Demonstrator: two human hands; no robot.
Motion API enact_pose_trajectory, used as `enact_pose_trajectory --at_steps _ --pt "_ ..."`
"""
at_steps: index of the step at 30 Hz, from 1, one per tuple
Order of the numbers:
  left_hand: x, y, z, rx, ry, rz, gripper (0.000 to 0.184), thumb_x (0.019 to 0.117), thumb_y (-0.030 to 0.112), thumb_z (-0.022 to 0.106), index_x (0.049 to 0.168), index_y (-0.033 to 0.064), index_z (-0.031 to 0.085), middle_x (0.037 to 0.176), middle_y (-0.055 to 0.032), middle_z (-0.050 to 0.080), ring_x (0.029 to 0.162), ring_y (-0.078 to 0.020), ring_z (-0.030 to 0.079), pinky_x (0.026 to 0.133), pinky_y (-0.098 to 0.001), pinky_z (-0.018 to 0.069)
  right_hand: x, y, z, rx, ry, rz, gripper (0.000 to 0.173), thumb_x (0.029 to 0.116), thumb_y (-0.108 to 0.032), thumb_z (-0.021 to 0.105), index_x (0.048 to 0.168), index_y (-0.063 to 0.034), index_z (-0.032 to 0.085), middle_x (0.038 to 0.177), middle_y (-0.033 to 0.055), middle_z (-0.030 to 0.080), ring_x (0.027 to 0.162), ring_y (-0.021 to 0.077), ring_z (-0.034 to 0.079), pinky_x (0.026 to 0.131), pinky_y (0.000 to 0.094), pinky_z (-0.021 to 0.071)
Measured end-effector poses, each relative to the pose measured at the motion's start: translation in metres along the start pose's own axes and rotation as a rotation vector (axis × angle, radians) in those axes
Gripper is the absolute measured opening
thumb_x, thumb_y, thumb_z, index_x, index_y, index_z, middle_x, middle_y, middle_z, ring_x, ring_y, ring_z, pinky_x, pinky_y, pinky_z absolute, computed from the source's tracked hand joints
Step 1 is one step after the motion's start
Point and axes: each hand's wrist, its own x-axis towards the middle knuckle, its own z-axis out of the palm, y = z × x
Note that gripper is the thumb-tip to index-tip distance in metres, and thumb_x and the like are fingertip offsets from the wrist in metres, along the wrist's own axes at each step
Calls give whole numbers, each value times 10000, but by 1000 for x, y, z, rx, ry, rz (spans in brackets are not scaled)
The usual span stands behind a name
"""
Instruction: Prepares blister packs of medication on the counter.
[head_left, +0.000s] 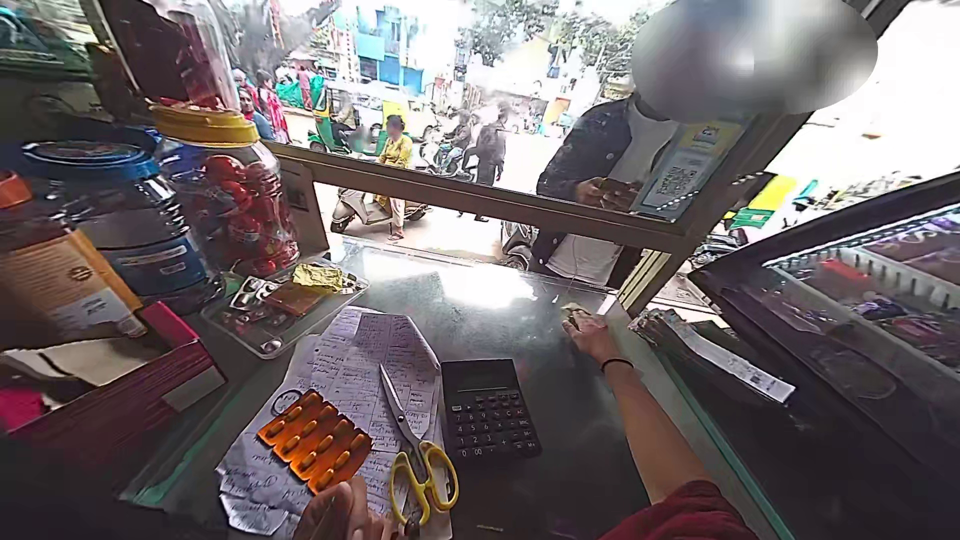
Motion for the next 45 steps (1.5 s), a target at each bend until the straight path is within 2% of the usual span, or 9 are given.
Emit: enact_pose_trajectory --at_steps 6,11,14,19,24,27,34,41,45 --pt "-5 9 -4 -146 5 155 379 1048 362 480 884 131 732 535 128 548 486 40 552 521 -124 471 20 -14 2 53 180 -16 620 1108 -389 366 1530 64 396 1629 305 282 1534 480 210 1208 688 116" --pt "-3 20 -23 -282 -66 212 417 1053 370 459 889 112 743 561 101 593 528 8 612 576 -138 507 -70 -153 -10 312 431 -755 336 1009 -123 568 1254 88 662 1319 294 635 1208 476 623 991 616 482" --pt "4 22 -28 -349 -133 279 439 1068 365 421 932 98 741 598 87 624 579 -5 639 627 -157 520 -172 -227 -5 400 206 -1158 329 967 -240 626 1228 -57 710 1214 112 724 1052 239 716 863 384 583" --pt "17 27 -40 -393 -344 434 414 1083 337 410 983 91 728 730 56 716 723 -29 705 722 -171 545 -269 -271 11 435 -342 -1343 619 962 -222 691 1421 133 478 1338 295 613 1150 380 677 937 439 562" --pt "9 32 -17 579 355 686 273 1069 282 477 966 184 710 681 120 665 611 75 616 592 -76 496 -262 -275 32 441 -321 -1327 512 974 -50 623 1424 138 470 1049 254 712 974 386 719 900 466 566" --pt "11 49 -35 1423 682 708 168 1003 141 547 1019 43 683 910 17 720 841 11 667 781 -146 548 -252 -266 31 504 -265 -1341 286 940 4 622 1217 56 672 941 175 749 902 346 723 832 452 562" --pt "29 91 -78 1876 737 -134 263 1009 80 586 1220 -22 706 1133 -235 707 1040 -409 688 932 -592 509 -224 -256 14 576 55 -1042 202 925 -51 569 1093 -18 675 906 100 715 751 183 711 635 339 581" --pt "45 94 -75 1883 792 -508 277 1005 165 626 1236 39 713 1267 -189 646 1072 -328 660 961 -477 508 -191 -252 -7 576 35 -708 447 903 -139 468 1317 -113 634 882 -17 727 706 85 640 602 320 491" --pt "50 96 -76 1870 841 -541 259 981 205 667 1187 64 736 1207 -167 678 1055 -311 666 948 -491 507 -192 -256 -6 394 -22 -705 333 989 -252 525 1222 -98 707 863 107 706 751 294 665 642 534 475"
